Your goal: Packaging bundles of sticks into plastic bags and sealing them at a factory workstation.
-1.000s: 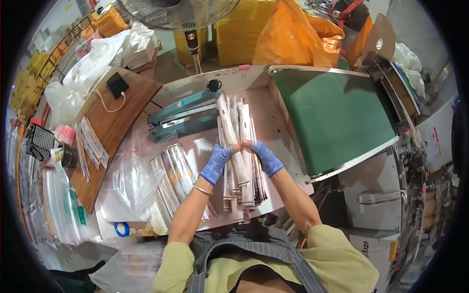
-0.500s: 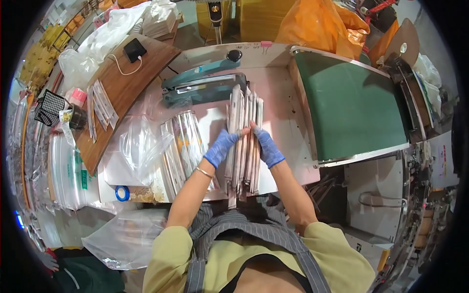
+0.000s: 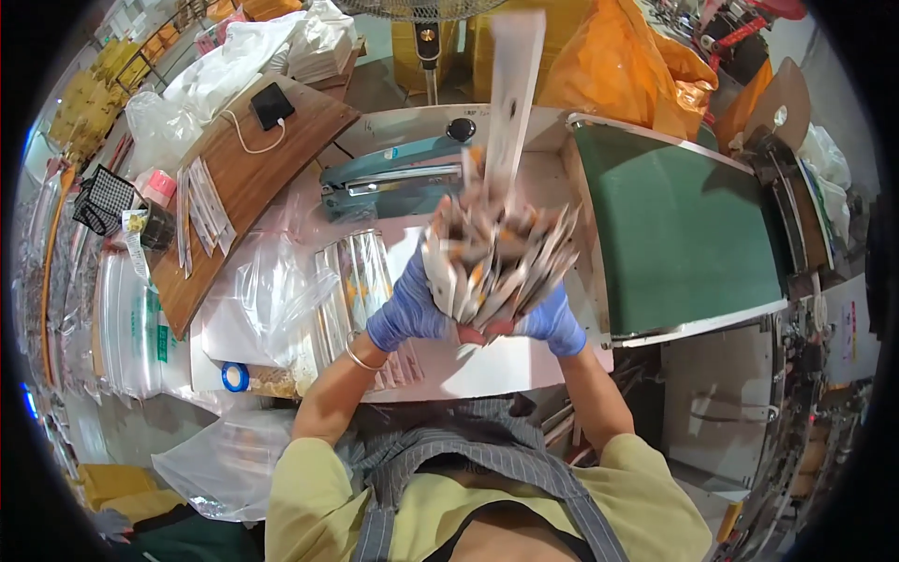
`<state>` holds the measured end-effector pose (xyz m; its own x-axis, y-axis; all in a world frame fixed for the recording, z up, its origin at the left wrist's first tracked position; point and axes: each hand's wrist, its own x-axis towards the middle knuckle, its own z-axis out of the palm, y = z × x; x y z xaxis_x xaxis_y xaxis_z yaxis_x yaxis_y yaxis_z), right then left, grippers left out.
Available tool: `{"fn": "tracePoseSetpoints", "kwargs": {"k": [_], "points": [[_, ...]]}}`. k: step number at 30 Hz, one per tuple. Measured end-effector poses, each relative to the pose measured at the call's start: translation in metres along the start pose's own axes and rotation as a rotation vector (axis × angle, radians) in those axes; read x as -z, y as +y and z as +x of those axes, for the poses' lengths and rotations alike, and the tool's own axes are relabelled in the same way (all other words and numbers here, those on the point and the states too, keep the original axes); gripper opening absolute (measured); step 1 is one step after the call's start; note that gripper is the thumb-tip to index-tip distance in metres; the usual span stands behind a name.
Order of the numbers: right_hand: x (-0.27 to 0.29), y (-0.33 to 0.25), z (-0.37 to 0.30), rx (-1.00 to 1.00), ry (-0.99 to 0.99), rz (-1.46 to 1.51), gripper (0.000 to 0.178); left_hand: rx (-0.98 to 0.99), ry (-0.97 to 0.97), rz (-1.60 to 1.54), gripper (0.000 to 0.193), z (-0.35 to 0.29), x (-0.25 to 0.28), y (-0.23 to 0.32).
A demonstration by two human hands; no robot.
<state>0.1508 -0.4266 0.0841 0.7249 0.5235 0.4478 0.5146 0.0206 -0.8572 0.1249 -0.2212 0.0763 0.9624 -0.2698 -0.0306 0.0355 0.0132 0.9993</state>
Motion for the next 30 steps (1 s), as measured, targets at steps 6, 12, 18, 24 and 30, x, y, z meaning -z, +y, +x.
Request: {"fn": "tracePoseSetpoints", "kwargs": {"k": [6, 12, 18, 24, 30], "points": [[-0.011, -0.033, 0.01, -0.021, 0.127, 0.371, 0.13, -0.239, -0.111, -0.461, 0.135, 0.0, -0.023, 0.02], [-0.022, -0.028, 0.006, 0.041, 0.194, 0.451, 0.132, -0.523, -0.071, 0.102, 0.134, 0.003, -0.021, -0.006], [-0.026, -0.036, -0.007, 0.107, 0.218, 0.486, 0.134, -0.461, -0.079, 0.145, 0.131, -0.018, -0.026, 0.012], [-0.029, -0.035, -0.001, 0.041, 0.225, 0.523, 0.131, -0.462, 0.018, -0.192, 0.129, -0.005, -0.036, 0.012], [-0.017, -0.045, 0.025, -0.009, 0.245, 0.306, 0.109, -0.403, 0.029, -0.097, 0.123, 0.0, -0.024, 0.023]]}}
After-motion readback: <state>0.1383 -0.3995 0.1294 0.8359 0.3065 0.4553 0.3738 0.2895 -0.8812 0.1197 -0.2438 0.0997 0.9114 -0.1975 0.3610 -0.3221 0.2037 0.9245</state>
